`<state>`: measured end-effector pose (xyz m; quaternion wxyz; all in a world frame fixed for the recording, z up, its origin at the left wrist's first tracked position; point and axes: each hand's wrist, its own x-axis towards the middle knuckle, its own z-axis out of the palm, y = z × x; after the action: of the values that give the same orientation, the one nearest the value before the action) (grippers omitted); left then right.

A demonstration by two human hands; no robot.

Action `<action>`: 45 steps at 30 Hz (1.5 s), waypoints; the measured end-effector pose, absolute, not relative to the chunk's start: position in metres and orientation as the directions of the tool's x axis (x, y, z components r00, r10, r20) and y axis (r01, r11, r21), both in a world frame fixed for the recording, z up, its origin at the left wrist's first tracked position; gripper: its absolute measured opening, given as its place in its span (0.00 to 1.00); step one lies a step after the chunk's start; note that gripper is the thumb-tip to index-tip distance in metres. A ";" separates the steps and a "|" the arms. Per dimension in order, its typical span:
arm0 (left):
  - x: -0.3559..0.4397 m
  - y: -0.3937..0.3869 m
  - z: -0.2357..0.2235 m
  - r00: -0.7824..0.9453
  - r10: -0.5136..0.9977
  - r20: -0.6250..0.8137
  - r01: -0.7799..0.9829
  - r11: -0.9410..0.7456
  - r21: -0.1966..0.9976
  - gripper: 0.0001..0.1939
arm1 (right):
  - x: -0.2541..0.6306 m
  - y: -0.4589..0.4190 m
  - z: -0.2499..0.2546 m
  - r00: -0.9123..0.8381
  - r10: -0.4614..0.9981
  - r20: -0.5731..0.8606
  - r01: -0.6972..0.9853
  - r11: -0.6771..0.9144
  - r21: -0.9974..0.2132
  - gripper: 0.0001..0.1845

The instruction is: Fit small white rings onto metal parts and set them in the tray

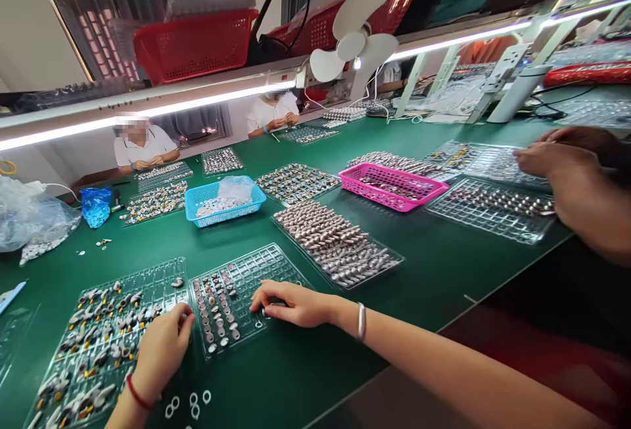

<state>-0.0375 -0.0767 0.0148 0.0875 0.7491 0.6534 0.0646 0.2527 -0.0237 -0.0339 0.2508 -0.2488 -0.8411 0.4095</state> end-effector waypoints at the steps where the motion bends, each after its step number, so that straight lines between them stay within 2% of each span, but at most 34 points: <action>1: -0.032 -0.072 0.016 0.151 0.989 -0.002 0.965 -0.147 0.219 0.09 | 0.251 -0.026 -0.034 -0.742 0.631 0.227 0.214 0.545 -0.811 0.05; 3: -0.018 -0.057 0.019 0.181 0.983 0.026 0.957 -0.182 0.227 0.08 | 0.246 -0.030 -0.032 -0.719 0.649 0.247 0.218 0.549 -0.807 0.05; 6: 0.008 -0.025 0.023 0.214 0.976 0.040 0.949 -0.218 0.230 0.14 | 0.235 -0.037 -0.027 -0.678 0.682 0.277 0.221 0.548 -0.807 0.05; 12: 0.043 0.033 0.013 0.203 0.979 -0.007 0.942 -0.193 0.275 0.16 | 0.218 -0.050 -0.029 -0.604 0.731 0.316 0.252 0.552 -0.795 0.01; 16: 0.047 0.043 0.009 0.183 0.983 -0.023 0.917 -0.162 0.365 0.16 | 0.219 -0.049 -0.032 -0.567 0.751 0.339 0.243 0.545 -0.802 0.01; 20: 0.048 0.026 0.013 0.173 0.985 -0.017 0.835 -0.137 0.533 0.16 | 0.225 -0.053 -0.024 -0.498 0.786 0.366 0.207 0.518 -0.830 0.03; 24: 0.046 -0.030 0.017 0.195 0.980 -0.038 0.653 -0.101 0.750 0.12 | 0.226 -0.080 -0.014 -0.393 0.791 0.469 0.115 0.549 -0.828 0.02; 28: 0.033 -0.098 0.015 0.184 0.978 -0.102 0.433 0.012 0.901 0.14 | 0.219 -0.114 -0.010 -0.368 0.695 0.618 0.058 0.680 -0.731 0.06; 31: 0.024 -0.136 0.008 0.134 0.977 -0.165 0.293 0.119 0.949 0.16 | 0.210 -0.131 -0.009 -0.446 0.613 0.652 0.081 0.753 -0.653 0.07; 34: 0.020 -0.158 -0.002 -0.004 0.951 -0.308 -0.054 0.307 0.950 0.17 | 0.201 -0.140 -0.011 -0.506 0.548 0.667 0.158 0.819 -0.552 0.07; 36: 0.020 -0.166 -0.007 -0.082 0.917 -0.390 -0.277 0.355 0.893 0.19 | 0.197 -0.144 -0.012 -0.525 0.530 0.666 0.215 0.840 -0.498 0.07; 37: 0.020 -0.169 -0.009 -0.108 0.910 -0.401 -0.330 0.348 0.878 0.20 | 0.195 -0.145 -0.012 -0.530 0.532 0.660 0.237 0.841 -0.487 0.08; 41: 0.024 -0.175 -0.014 -0.189 0.923 -0.335 -0.352 0.255 0.901 0.22 | 0.192 -0.151 -0.013 -0.541 0.562 0.625 0.273 0.821 -0.502 0.09; 45: 0.026 -0.185 -0.020 -0.262 0.919 -0.296 -0.324 0.205 0.923 0.17 | 0.190 -0.158 -0.011 -0.507 0.591 0.628 0.247 0.797 -0.551 0.09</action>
<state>0.0260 -0.1852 -0.0196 0.5447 0.2686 0.5529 0.5705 0.1903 -0.1579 -0.0111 0.4301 -0.2481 -0.8447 0.1997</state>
